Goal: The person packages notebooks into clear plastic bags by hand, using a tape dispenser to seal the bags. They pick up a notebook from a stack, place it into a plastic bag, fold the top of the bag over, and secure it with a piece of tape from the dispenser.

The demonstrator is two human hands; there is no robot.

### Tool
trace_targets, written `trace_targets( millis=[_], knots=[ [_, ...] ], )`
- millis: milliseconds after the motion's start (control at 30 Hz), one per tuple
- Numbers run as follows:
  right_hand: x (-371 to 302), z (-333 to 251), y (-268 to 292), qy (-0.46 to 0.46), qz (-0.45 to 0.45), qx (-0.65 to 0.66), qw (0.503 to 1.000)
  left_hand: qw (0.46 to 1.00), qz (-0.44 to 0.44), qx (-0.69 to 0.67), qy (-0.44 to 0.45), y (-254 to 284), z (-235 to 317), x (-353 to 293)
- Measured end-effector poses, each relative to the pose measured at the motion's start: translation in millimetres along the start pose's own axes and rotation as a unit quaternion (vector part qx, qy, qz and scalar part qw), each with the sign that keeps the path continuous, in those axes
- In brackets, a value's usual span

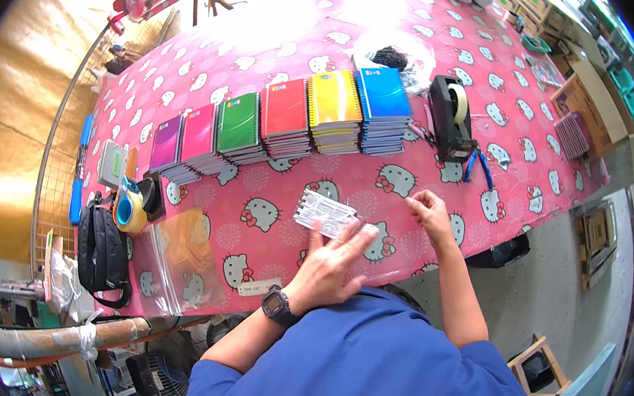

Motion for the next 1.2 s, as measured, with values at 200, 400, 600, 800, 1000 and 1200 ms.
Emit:
trace_targets(
  millis=[200,400,600,800,1000,1200],
  knots=[
    [-45.4,29.9,-3.1,0.050,-0.093,-0.114,0.988,0.981,0.012,0.193,-0.013,6.3,-39.2,45.9],
    [-58.5,31.4,-45.0,0.025,-0.238,-0.098,0.966,0.898,0.251,-0.346,0.101,11.4,-40.2,42.8],
    [-42.3,-22.0,-64.3,0.199,-0.196,0.046,0.959,0.954,0.174,-0.232,0.081,-17.0,-77.2,25.7],
    [-33.4,-73.2,-65.5,0.147,-0.239,0.042,0.959,0.835,0.266,-0.465,0.126,2.3,-68.4,44.0],
    [-42.3,-140.5,-68.8,0.437,-0.051,-0.314,0.841,0.953,0.252,-0.126,0.109,68.6,-46.3,83.5],
    [-25.4,-107.6,-21.4,0.210,-0.189,-0.081,0.956,0.975,0.143,0.165,-0.038,69.6,-4.2,73.6]
  ],
)
Point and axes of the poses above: each hand's wrist, its own x-axis towards the middle knuckle, its own y-axis out of the back of the hand, z = x × y, the point moved 3 cm from there along x, towards the middle knuckle, and after that the axes turned 14 degrees about z, right-handed, at the moved point
